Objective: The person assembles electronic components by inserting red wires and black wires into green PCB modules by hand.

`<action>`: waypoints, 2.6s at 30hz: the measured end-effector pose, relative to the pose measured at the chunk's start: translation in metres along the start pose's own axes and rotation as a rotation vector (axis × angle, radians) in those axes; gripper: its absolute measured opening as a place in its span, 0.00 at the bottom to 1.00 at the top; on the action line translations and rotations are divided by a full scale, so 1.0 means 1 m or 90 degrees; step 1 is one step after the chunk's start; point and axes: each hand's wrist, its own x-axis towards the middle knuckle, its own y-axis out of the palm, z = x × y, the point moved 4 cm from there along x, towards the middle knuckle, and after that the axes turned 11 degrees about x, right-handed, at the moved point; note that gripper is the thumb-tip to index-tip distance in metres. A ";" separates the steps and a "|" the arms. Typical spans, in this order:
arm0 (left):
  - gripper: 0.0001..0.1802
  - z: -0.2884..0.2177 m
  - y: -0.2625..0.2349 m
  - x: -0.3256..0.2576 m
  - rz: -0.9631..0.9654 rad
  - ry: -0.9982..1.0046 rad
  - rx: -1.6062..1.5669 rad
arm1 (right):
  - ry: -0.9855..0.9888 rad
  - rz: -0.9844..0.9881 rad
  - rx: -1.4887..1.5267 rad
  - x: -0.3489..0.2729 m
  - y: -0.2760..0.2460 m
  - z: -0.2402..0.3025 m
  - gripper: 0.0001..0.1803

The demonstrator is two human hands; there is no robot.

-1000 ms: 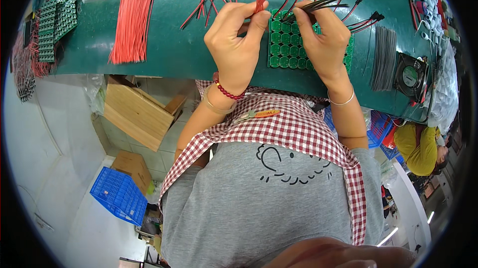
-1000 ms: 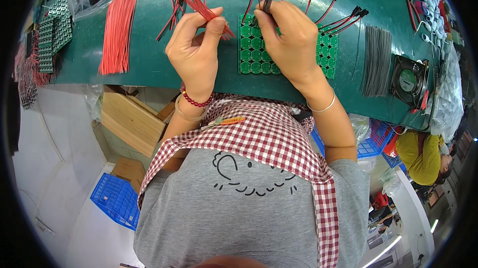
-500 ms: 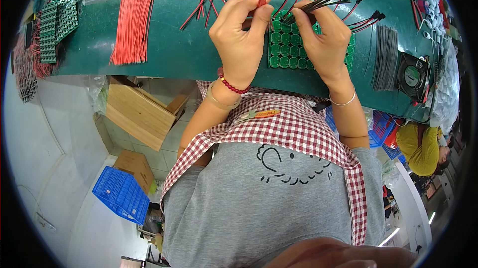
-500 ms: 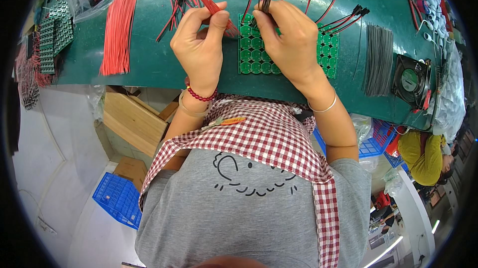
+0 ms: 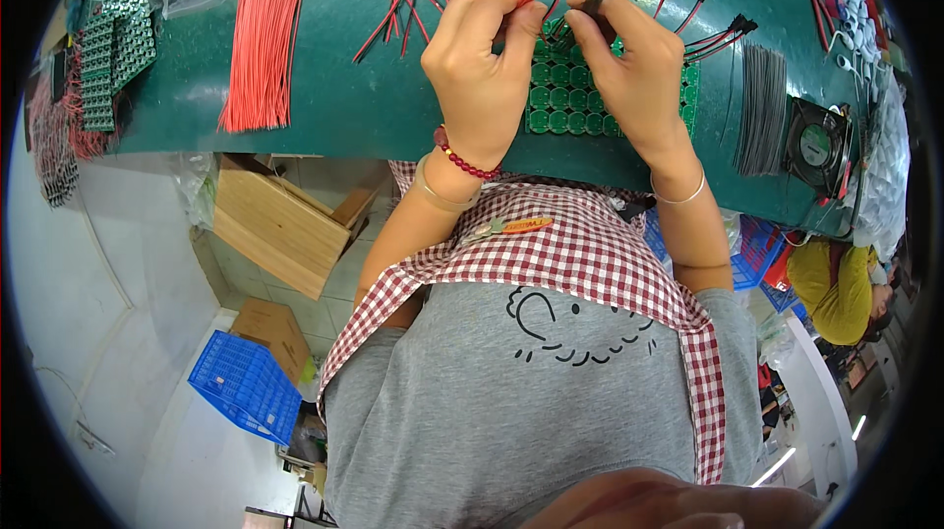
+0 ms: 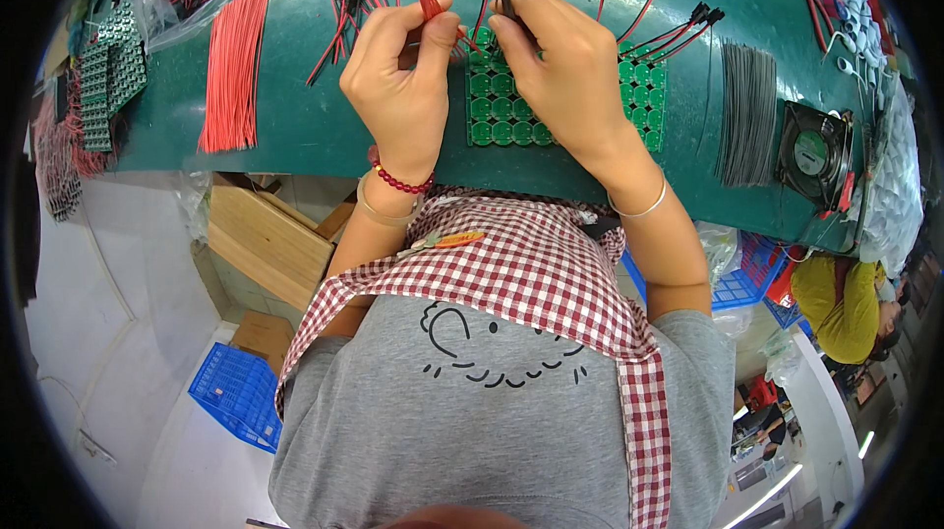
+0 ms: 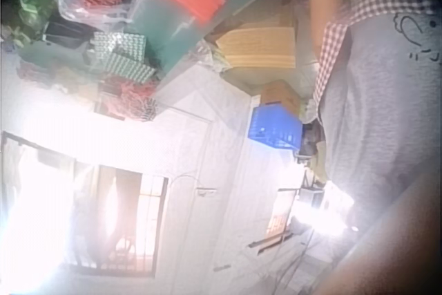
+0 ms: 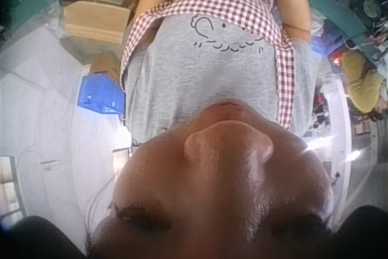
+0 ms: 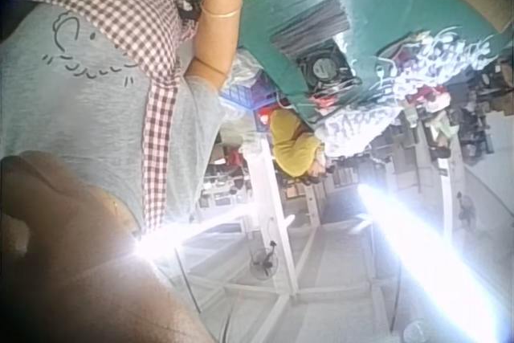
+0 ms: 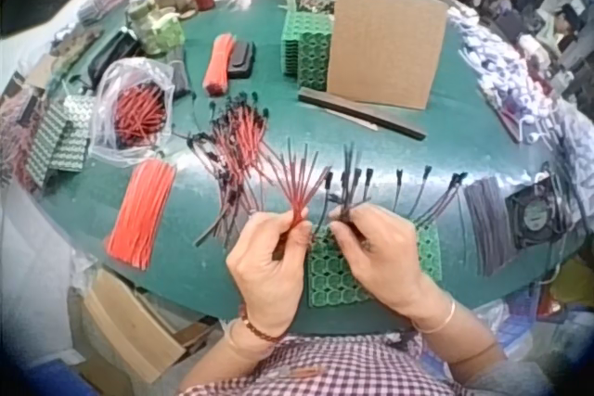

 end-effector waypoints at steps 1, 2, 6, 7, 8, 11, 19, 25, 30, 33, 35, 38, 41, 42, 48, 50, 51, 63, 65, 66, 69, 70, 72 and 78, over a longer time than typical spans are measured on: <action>0.07 -0.001 0.001 0.000 0.003 0.004 0.006 | 0.001 -0.002 0.000 0.000 0.000 -0.001 0.07; 0.07 -0.001 0.001 0.000 0.005 0.006 0.006 | 0.000 -0.005 0.003 0.001 0.001 -0.002 0.07; 0.07 -0.005 0.001 0.001 0.017 0.025 0.034 | 0.034 -0.014 0.011 -0.001 -0.003 -0.002 0.09; 0.07 -0.006 0.002 0.001 0.020 0.026 0.037 | 0.035 -0.017 0.011 -0.002 -0.005 -0.002 0.09; 0.07 -0.007 0.003 0.001 0.023 0.028 0.038 | 0.043 -0.018 0.009 -0.002 -0.006 -0.002 0.09; 0.07 -0.007 0.005 0.003 0.023 0.038 0.042 | 0.052 -0.024 0.022 -0.004 -0.009 -0.003 0.09; 0.07 -0.007 0.009 0.001 0.019 0.067 0.083 | 0.080 -0.034 0.055 -0.010 -0.024 -0.007 0.06; 0.07 -0.007 0.009 -0.001 0.028 0.069 0.110 | 0.076 -0.053 0.059 -0.015 -0.027 -0.009 0.06; 0.07 -0.010 0.007 -0.001 0.024 0.088 0.121 | 0.071 -0.043 0.070 -0.016 -0.028 -0.007 0.06; 0.07 -0.007 0.010 -0.001 0.029 0.092 0.123 | 0.069 -0.040 0.073 -0.016 -0.028 -0.008 0.06; 0.07 -0.006 0.010 -0.002 0.031 0.087 0.122 | 0.062 -0.038 0.076 -0.016 -0.027 -0.008 0.06; 0.07 -0.007 0.009 -0.002 0.029 0.085 0.130 | 0.064 -0.032 0.080 -0.016 -0.028 -0.008 0.06; 0.06 -0.009 0.009 -0.002 0.034 0.090 0.147 | 0.070 -0.032 0.081 -0.016 -0.028 -0.008 0.06; 0.06 -0.010 0.009 -0.001 0.038 0.093 0.150 | 0.069 -0.035 0.082 -0.016 -0.028 -0.008 0.06; 0.05 -0.006 0.010 -0.003 0.043 0.089 0.144 | 0.059 -0.031 0.087 -0.014 -0.026 -0.008 0.07; 0.05 -0.007 0.010 -0.003 0.044 0.095 0.153 | 0.049 -0.035 0.082 -0.014 -0.025 -0.009 0.07; 0.05 -0.007 0.010 -0.003 0.047 0.097 0.161 | 0.038 -0.039 0.078 -0.015 -0.025 -0.009 0.07; 0.06 -0.027 -0.002 -0.010 0.003 0.065 0.083 | -0.012 -0.046 0.010 -0.014 -0.022 0.008 0.07; 0.07 -0.029 0.000 -0.011 0.013 0.085 0.114 | -0.023 -0.044 0.000 -0.014 -0.021 0.008 0.07; 0.07 -0.030 0.001 -0.011 0.009 0.081 0.101 | -0.033 -0.043 -0.009 -0.014 -0.021 0.009 0.08; 0.07 -0.027 0.003 -0.013 0.003 0.082 0.081 | -0.053 -0.037 -0.034 -0.014 -0.021 0.012 0.08; 0.07 -0.027 0.004 -0.013 0.003 0.088 0.074 | -0.054 -0.036 -0.034 -0.014 -0.021 0.012 0.08; 0.07 -0.027 0.005 -0.012 0.001 0.095 0.076 | -0.061 -0.036 -0.045 -0.014 -0.021 0.012 0.08; 0.09 -0.028 0.010 -0.011 0.004 0.101 0.097 | -0.073 -0.020 -0.059 -0.011 -0.020 0.011 0.08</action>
